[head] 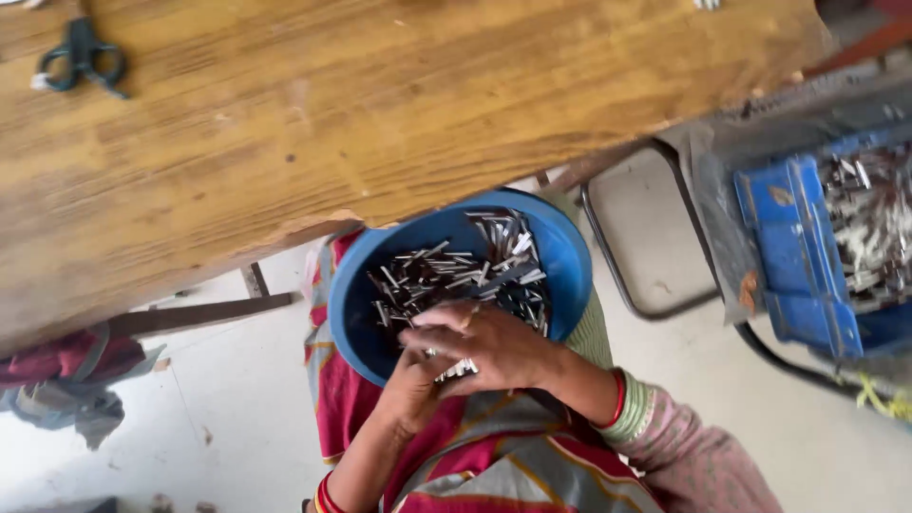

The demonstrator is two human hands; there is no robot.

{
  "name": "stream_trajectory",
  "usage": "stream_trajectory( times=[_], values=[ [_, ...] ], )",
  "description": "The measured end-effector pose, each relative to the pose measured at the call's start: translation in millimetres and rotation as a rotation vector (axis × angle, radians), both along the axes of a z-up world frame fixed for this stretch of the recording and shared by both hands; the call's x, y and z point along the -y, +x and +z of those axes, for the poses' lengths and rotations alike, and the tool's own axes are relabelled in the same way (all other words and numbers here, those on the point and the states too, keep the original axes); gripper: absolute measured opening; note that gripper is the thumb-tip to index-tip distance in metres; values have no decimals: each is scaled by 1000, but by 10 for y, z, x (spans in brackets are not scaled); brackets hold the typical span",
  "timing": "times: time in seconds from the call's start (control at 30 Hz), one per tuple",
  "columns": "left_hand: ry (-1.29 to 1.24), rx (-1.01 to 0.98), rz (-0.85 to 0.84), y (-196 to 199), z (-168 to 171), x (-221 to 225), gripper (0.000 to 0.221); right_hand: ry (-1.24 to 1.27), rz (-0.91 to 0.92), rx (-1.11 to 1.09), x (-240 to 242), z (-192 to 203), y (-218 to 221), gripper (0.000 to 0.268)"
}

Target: Sort and organize small plastic or metal parts into bins.

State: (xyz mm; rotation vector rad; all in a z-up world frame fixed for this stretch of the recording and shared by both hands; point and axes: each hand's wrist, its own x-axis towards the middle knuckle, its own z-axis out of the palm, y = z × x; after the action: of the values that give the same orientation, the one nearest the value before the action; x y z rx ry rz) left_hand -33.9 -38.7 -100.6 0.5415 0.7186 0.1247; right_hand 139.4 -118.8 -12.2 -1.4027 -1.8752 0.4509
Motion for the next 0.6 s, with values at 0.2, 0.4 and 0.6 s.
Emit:
stream_trajectory(
  times=[0.2, 0.4, 0.6],
  values=[
    [-126, -261, -95, -105, -130, 18, 36, 30, 20, 114, 153, 106, -59, 81],
    [-98, -124, 58, -80, 83, -15, 36, -19, -182, -27, 104, -345, 170, 37],
    [116, 27, 148, 137, 396, -191, 44, -214, -409, 230, 63, -829, 390, 13]
  ],
)
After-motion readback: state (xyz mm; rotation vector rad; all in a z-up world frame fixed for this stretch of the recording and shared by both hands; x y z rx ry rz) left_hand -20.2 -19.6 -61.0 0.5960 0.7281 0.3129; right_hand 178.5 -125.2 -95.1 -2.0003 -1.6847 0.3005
